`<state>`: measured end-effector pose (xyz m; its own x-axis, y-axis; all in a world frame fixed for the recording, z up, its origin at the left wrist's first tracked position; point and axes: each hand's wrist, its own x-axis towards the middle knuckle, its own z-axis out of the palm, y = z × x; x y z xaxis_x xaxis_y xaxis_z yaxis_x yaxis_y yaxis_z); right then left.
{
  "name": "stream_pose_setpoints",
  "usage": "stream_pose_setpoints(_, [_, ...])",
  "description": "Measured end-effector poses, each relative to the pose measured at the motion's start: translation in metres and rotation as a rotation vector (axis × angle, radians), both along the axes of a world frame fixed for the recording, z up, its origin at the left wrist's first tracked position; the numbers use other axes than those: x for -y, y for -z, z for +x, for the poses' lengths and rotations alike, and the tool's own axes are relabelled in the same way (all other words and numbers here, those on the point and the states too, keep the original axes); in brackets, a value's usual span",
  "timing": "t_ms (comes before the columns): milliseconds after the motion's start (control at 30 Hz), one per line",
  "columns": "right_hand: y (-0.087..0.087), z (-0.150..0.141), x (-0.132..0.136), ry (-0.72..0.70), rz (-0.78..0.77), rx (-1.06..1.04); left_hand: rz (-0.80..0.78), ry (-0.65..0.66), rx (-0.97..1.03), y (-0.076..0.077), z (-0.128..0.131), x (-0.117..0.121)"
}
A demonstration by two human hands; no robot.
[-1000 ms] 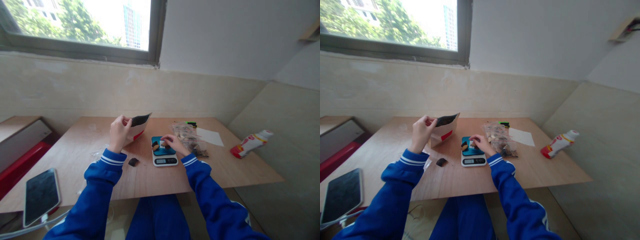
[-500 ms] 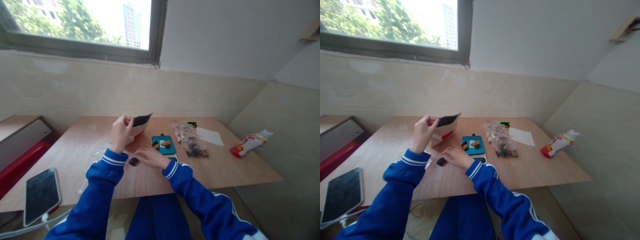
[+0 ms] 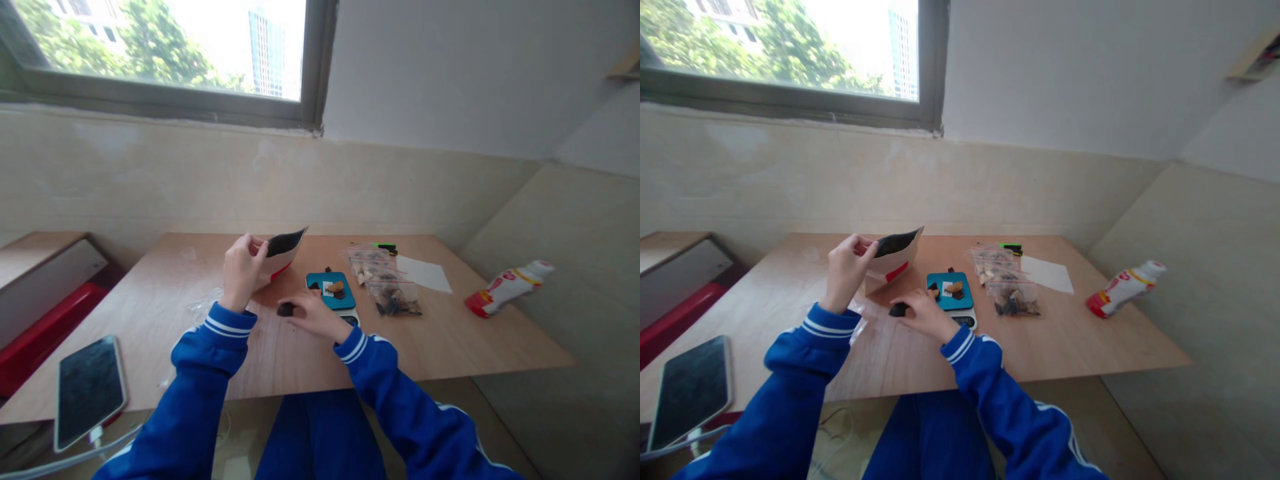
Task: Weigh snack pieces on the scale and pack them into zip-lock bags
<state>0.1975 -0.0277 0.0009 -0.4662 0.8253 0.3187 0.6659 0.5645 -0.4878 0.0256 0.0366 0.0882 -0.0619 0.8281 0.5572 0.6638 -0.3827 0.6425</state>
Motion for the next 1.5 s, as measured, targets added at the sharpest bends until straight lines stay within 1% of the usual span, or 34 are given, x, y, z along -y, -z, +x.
stream_pose_setpoints(33, [-0.006, 0.014, -0.001, 0.056, 0.022, -0.041, 0.003, 0.003, 0.003, 0.0, 0.0, 0.0])
stream_pose_setpoints(67, [-0.01, 0.029, -0.002, 0.141, 0.036, -0.058, 0.005, 0.006, 0.006, 0.0, 0.0, 0.0])
stream_pose_setpoints(100, [-0.012, 0.043, -0.003, 0.214, 0.033, -0.048, 0.003, 0.007, 0.007, 0.0, 0.0, 0.0])
stream_pose_setpoints(167, [-0.007, 0.065, -0.003, 0.297, 0.005, 0.01, -0.008, 0.006, 0.008, 0.0, 0.002, 0.0])
stream_pose_setpoints(233, [0.003, 0.079, -0.001, 0.292, -0.028, 0.092, -0.019, 0.006, 0.008, 0.0, 0.003, 0.0])
stream_pose_setpoints(333, [0.016, 0.086, 0.003, 0.266, -0.028, 0.182, -0.022, 0.006, 0.004, -0.001, 0.004, 0.001])
stream_pose_setpoints(367, [0.017, 0.087, 0.003, 0.263, -0.013, 0.185, -0.02, 0.006, 0.002, -0.001, 0.004, 0.002])
stream_pose_setpoints(433, [0.013, 0.089, -0.004, 0.273, 0.037, 0.146, -0.017, 0.01, -0.001, -0.001, 0.004, 0.002])
stream_pose_setpoints(500, [0.005, 0.093, -0.022, 0.317, 0.062, 0.118, -0.014, 0.015, -0.002, -0.001, 0.004, 0.003])
stream_pose_setpoints(533, [0.001, 0.095, -0.035, 0.354, 0.045, 0.131, -0.014, 0.016, -0.004, -0.001, 0.004, 0.003])
stream_pose_setpoints(600, [-0.003, 0.099, -0.066, 0.44, -0.064, 0.224, -0.016, 0.016, -0.01, -0.001, 0.004, 0.003])
stream_pose_setpoints(633, [-0.003, 0.101, -0.082, 0.458, -0.12, 0.262, -0.017, 0.016, -0.012, -0.001, 0.004, 0.003])
stream_pose_setpoints(733, [0.007, 0.104, -0.121, 0.46, -0.258, 0.341, -0.007, 0.017, -0.013, 0.001, 0.004, 0.005])
stream_pose_setpoints(800, [0.016, 0.106, -0.135, 0.451, -0.321, 0.374, 0.004, 0.023, -0.008, 0.002, 0.002, 0.007])
stream_pose_setpoints(867, [0.023, 0.108, -0.142, 0.445, -0.362, 0.392, 0.012, 0.033, -0.005, 0.003, 0.001, 0.008])
stream_pose_setpoints(1033, [0.032, 0.115, -0.147, 0.432, -0.39, 0.384, 0.013, 0.042, -0.003, 0.005, 0.002, 0.011])
stream_pose_setpoints(1167, [0.03, 0.12, -0.149, 0.435, -0.371, 0.374, 0.009, 0.04, -0.004, 0.005, 0.003, 0.013])
stream_pose_setpoints(1267, [0.021, 0.124, -0.144, 0.434, -0.328, 0.357, 0.005, 0.039, -0.004, 0.003, 0.003, 0.014])
stream_pose_setpoints(1367, [0.007, 0.125, -0.131, 0.402, -0.257, 0.307, -0.005, 0.035, -0.007, 0.003, 0.002, 0.014])
stream_pose_setpoints(1433, [0.0, 0.123, -0.119, 0.349, -0.222, 0.261, -0.008, 0.034, -0.013, 0.003, 0.002, 0.014])
stream_pose_setpoints(1500, [-0.003, 0.119, -0.106, 0.274, -0.218, 0.228, -0.004, 0.04, -0.015, 0.004, 0.003, 0.014])
